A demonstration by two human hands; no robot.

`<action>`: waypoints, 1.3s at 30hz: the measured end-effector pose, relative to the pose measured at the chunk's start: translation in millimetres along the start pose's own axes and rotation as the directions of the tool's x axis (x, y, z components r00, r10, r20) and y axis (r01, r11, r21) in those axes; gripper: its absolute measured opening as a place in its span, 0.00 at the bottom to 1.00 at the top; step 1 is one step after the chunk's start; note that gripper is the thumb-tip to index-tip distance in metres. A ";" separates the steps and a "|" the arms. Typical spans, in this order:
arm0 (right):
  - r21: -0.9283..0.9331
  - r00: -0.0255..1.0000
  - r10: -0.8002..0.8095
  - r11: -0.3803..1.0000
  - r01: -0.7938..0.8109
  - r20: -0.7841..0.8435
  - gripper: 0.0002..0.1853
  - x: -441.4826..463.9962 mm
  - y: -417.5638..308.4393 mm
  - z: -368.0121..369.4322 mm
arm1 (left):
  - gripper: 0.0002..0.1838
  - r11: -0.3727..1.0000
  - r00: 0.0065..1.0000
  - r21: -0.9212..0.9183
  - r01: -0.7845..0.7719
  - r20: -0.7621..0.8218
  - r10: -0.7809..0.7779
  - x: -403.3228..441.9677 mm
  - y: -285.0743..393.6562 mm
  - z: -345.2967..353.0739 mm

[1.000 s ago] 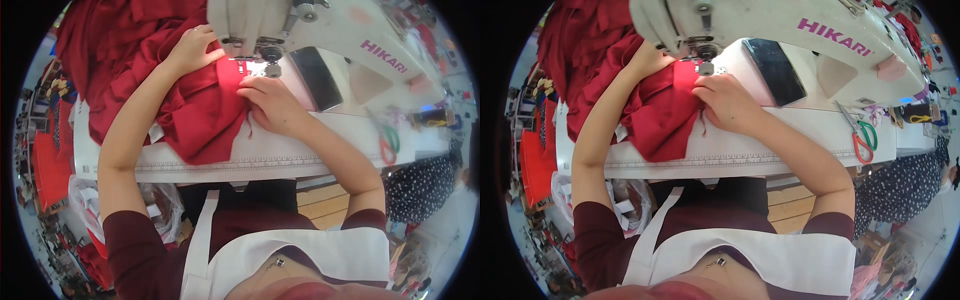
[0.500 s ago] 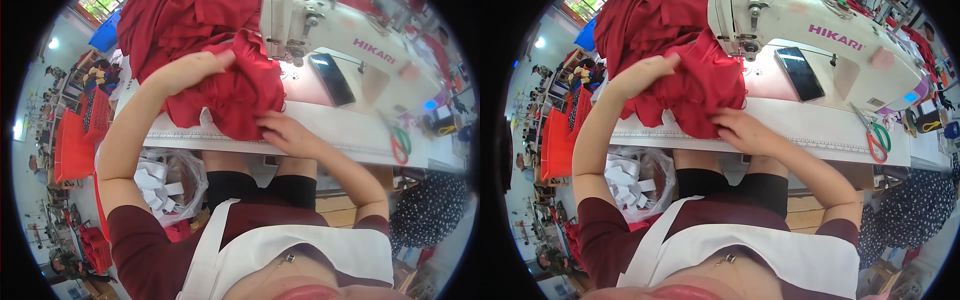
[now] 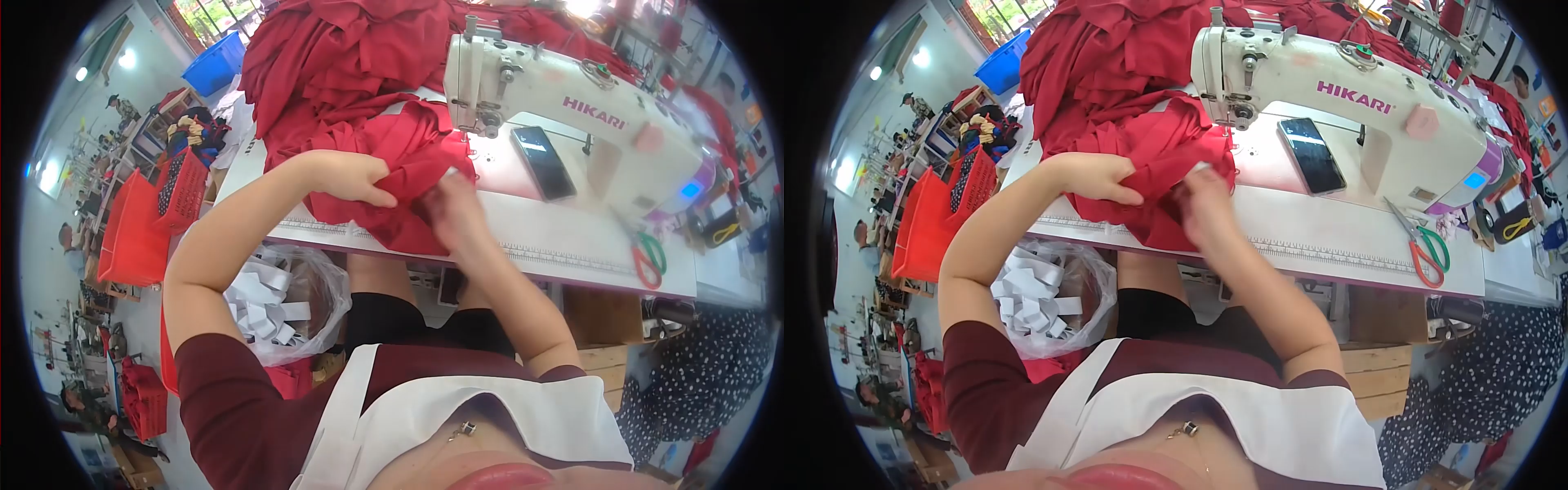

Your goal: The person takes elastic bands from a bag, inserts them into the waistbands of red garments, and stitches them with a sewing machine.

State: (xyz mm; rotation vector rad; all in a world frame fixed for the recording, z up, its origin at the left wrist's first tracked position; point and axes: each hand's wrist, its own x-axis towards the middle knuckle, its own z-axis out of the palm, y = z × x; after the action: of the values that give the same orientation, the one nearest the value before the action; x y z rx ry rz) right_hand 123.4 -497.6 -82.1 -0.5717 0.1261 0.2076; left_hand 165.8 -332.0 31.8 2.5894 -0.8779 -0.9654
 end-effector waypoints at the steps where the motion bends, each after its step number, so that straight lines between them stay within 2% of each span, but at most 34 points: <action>1: -0.088 0.988 -0.130 0.989 0.123 -0.082 0.04 4.9 -14.6 -11.3 | 0.19 0.980 1.000 0.200 -0.008 -0.010 0.010 -16.7 4.2 -4.8; 2: -0.056 0.967 -0.176 0.984 0.169 -0.184 0.04 7.3 -32.4 -18.7 | 0.20 0.920 1.000 0.391 -0.013 -0.018 0.022 -32.0 4.0 -8.4; 3: -0.032 0.934 -0.213 0.976 0.213 -0.286 0.05 9.0 -55.2 -30.5 | 0.19 0.913 1.000 0.407 -0.004 0.018 -0.004 -45.4 -3.8 -9.1; 5: 0.080 0.935 -0.243 0.959 0.271 -0.260 0.05 38.8 -105.2 -103.8 | 0.19 0.906 0.977 0.383 0.180 0.041 -0.211 -69.9 -22.4 -12.3; 6: 0.083 0.938 -0.237 0.961 0.265 -0.251 0.05 27.8 -95.2 -85.2 | 0.19 0.905 0.975 0.382 0.191 0.036 -0.220 -73.0 -18.6 -10.5; 8: -0.034 0.976 -0.175 0.984 0.172 -0.127 0.05 -11.5 -52.7 -20.9 | 0.19 0.980 0.999 0.200 0.017 0.038 -0.025 -69.7 -2.5 -6.1; 9: -0.016 0.973 -0.098 0.995 0.097 -0.210 0.09 0.1 -15.9 -20.6 | 0.19 0.980 0.999 0.200 0.013 0.037 -0.020 -66.6 4.0 -5.0; 11: 0.198 0.994 0.100 0.976 -0.088 -0.049 0.10 -27.6 10.0 27.3 | 0.19 0.983 0.995 0.173 -0.057 0.091 0.042 -61.9 13.3 -9.0; 12: 0.234 0.984 0.176 0.956 -0.179 0.033 0.09 -36.6 18.4 29.2 | 0.20 0.987 0.987 0.058 -0.152 0.059 0.149 -60.7 6.2 -6.2; 13: 0.267 0.962 0.251 0.925 -0.272 0.111 0.08 -45.5 24.3 27.7 | 0.20 0.986 0.986 0.054 -0.157 0.066 0.153 -62.5 11.1 -7.1; 14: 0.271 0.962 0.252 0.924 -0.271 0.103 0.08 -52.4 26.8 27.5 | 0.19 0.986 0.984 0.070 -0.151 0.102 0.143 -67.1 19.0 -10.6; 16: 0.191 0.905 0.177 0.945 -0.267 0.387 0.07 -63.3 29.1 28.0 | 0.19 0.987 0.982 0.075 -0.141 0.139 0.129 -68.7 25.3 -8.9; 17: 0.191 0.904 0.184 0.943 -0.273 0.386 0.07 -62.6 30.5 25.1 | 0.19 0.987 0.981 0.087 -0.138 0.152 0.124 -68.1 27.1 -7.3; 19: 0.025 0.909 0.145 0.986 -0.167 0.390 0.05 -54.5 29.6 17.2 | 0.18 0.985 0.980 0.109 -0.135 0.163 0.116 -68.8 24.5 -2.9; 21: -0.012 0.988 0.005 1.000 -0.003 0.156 0.04 -49.4 3.6 7.3 | 0.18 0.959 0.959 -0.032 -0.282 0.012 0.283 -62.2 14.0 8.3; 22: -0.136 0.985 -0.170 0.976 0.171 0.018 0.04 -52.8 -23.2 0.4 | 0.18 0.960 0.960 -0.038 -0.279 0.012 0.280 -60.8 11.3 10.1; 23: -0.128 0.957 -0.287 0.949 0.289 0.030 0.05 -38.1 -54.6 -27.8 | 0.18 0.983 0.983 0.060 -0.174 -0.054 0.177 -59.0 8.4 9.9; 24: 0.005 0.924 -0.383 0.924 0.383 -0.018 0.05 -23.1 -85.6 -65.3 | 0.17 0.987 0.989 0.150 -0.060 -0.126 0.079 -56.4 4.0 9.3; 25: -0.104 0.895 -0.430 0.902 0.420 -0.115 0.03 -8.5 -121.8 -104.0 | 0.18 0.984 0.992 0.174 0.040 -0.129 -0.017 -49.8 -5.4 11.1; 26: -0.100 0.896 -0.429 0.902 0.419 -0.118 0.03 -7.9 -118.6 -106.2 | 0.18 0.981 0.989 0.196 0.002 -0.144 0.026 -44.8 -10.7 13.0; 27: -0.224 0.872 -0.483 0.861 0.456 -0.082 0.02 -9.4 -117.2 -108.9 | 0.18 0.976 0.985 0.216 -0.040 -0.157 0.075 -40.2 -13.0 14.0; 29: -0.087 0.934 -0.356 0.931 0.354 -0.015 0.05 -12.8 -86.0 -108.4 | 0.17 0.968 0.981 0.227 -0.110 -0.133 0.143 -33.7 -6.1 7.6; 30: -0.288 0.945 -0.306 0.900 0.328 0.119 0.08 -15.2 -51.8 -96.5 | 0.16 0.958 0.973 0.227 -0.173 -0.110 0.202 -29.6 -2.1 6.8; 31: -0.329 0.992 -0.121 0.936 0.122 0.025 0.12 -28.5 -30.2 -55.1 | 0.13 0.922 0.955 0.277 -0.269 -0.049 0.294 -27.7 -4.5 2.2; 32: -0.371 0.971 -0.101 0.911 0.178 0.219 0.15 -30.6 -14.9 -39.5 | 0.12 0.912 0.936 0.211 -0.352 0.048 0.350 -30.6 -3.0 -5.4; 33: -0.801 0.963 -0.025 0.548 0.239 0.270 0.20 -36.9 -24.0 -27.8 | 0.11 0.927 0.931 0.091 -0.364 0.067 0.359 -38.3 4.2 -10.0; 34: -0.630 0.631 -0.122 0.055 0.775 0.766 0.22 -23.8 -24.2 -29.5 | 0.11 0.914 0.908 0.004 -0.406 0.108 0.404 -45.4 9.6 -15.6; 35: -0.642 0.643 -0.132 0.058 0.764 0.754 0.22 -17.9 -30.0 -29.0 | 0.11 0.927 0.921 -0.033 -0.373 0.103 0.375 -55.0 17.1 -19.4; 37: -0.390 0.481 0.120 -0.434 0.812 0.868 0.23 -14.7 -44.4 -22.0 | 0.13 0.870 0.879 -0.206 -0.448 0.077 0.471 -57.4 13.4 -16.8; 38: -0.546 0.708 0.294 -0.473 0.691 0.642 0.22 -18.6 -58.7 -7.1 | 0.13 0.868 0.876 -0.212 -0.448 0.087 0.474 -58.7 8.8 -16.7; 39: -0.551 0.713 0.291 -0.475 0.687 0.638 0.22 -16.9 -61.2 -11.1 | 0.14 0.927 0.921 -0.116 -0.356 0.121 0.369 -60.1 3.5 -18.0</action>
State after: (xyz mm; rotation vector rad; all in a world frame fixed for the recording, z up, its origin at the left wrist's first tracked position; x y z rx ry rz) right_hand 120.4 -556.6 -56.4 -2.4708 -1.1316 -0.1340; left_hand 140.0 -297.7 77.7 2.1914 -1.2638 -1.0560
